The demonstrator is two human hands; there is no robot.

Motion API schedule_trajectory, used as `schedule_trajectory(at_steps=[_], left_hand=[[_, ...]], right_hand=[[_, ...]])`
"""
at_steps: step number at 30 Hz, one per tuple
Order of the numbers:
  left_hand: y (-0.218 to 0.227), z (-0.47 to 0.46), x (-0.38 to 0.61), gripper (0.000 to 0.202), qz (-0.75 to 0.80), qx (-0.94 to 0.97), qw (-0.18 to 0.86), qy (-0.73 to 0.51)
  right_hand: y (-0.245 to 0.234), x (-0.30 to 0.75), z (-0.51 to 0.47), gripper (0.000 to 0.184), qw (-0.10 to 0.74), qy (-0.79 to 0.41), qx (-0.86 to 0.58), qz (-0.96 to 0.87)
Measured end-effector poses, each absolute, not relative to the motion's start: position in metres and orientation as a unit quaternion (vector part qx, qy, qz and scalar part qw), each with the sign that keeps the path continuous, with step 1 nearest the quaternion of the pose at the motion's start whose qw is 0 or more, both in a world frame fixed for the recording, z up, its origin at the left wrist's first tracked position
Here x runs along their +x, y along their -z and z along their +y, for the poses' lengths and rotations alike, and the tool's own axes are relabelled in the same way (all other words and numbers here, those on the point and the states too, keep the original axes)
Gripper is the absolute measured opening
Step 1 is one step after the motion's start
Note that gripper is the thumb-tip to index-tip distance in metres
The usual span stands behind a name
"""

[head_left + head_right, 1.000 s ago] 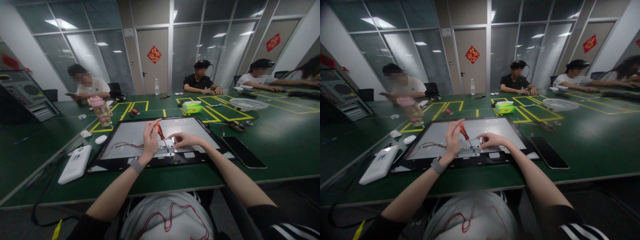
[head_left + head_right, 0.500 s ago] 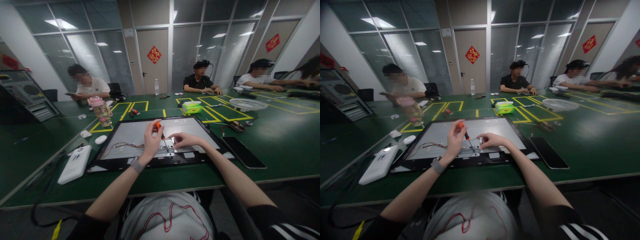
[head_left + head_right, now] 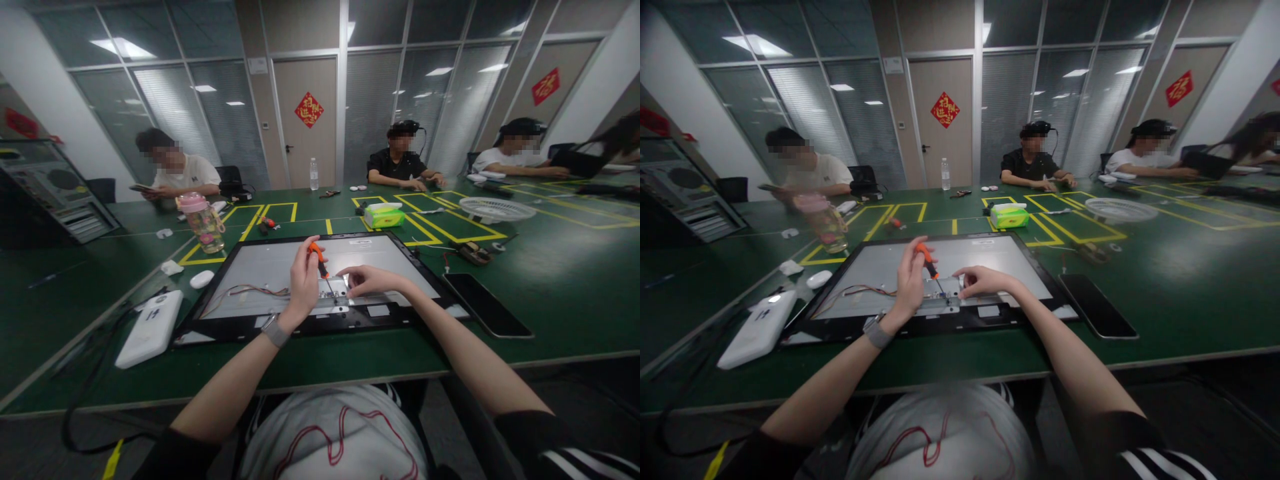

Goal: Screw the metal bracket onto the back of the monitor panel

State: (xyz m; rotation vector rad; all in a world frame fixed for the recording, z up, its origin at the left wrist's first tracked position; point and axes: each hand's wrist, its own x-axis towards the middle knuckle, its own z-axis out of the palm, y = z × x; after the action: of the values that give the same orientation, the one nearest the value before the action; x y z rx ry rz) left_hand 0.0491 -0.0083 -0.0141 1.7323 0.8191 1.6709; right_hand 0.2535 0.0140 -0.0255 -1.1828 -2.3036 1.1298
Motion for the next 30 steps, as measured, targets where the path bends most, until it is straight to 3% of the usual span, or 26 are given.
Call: schedule_trajectory(at_steps=[17,30], left_hand=[[0.0114,-0.0118,0.0487,0.026,0.317,0.671,0.227,-0.631],[0.0151,-0.0138,0.0497,0.045,0.281,0.742,0.248,-0.556]], right_hand=[[0.0275,0.2548,0.0150,0.072,0.157,-0.393,-0.413,-0.807],[0.0278,0.2550,0.0148,0.075,0.158,-0.397,-0.408,-0.806]])
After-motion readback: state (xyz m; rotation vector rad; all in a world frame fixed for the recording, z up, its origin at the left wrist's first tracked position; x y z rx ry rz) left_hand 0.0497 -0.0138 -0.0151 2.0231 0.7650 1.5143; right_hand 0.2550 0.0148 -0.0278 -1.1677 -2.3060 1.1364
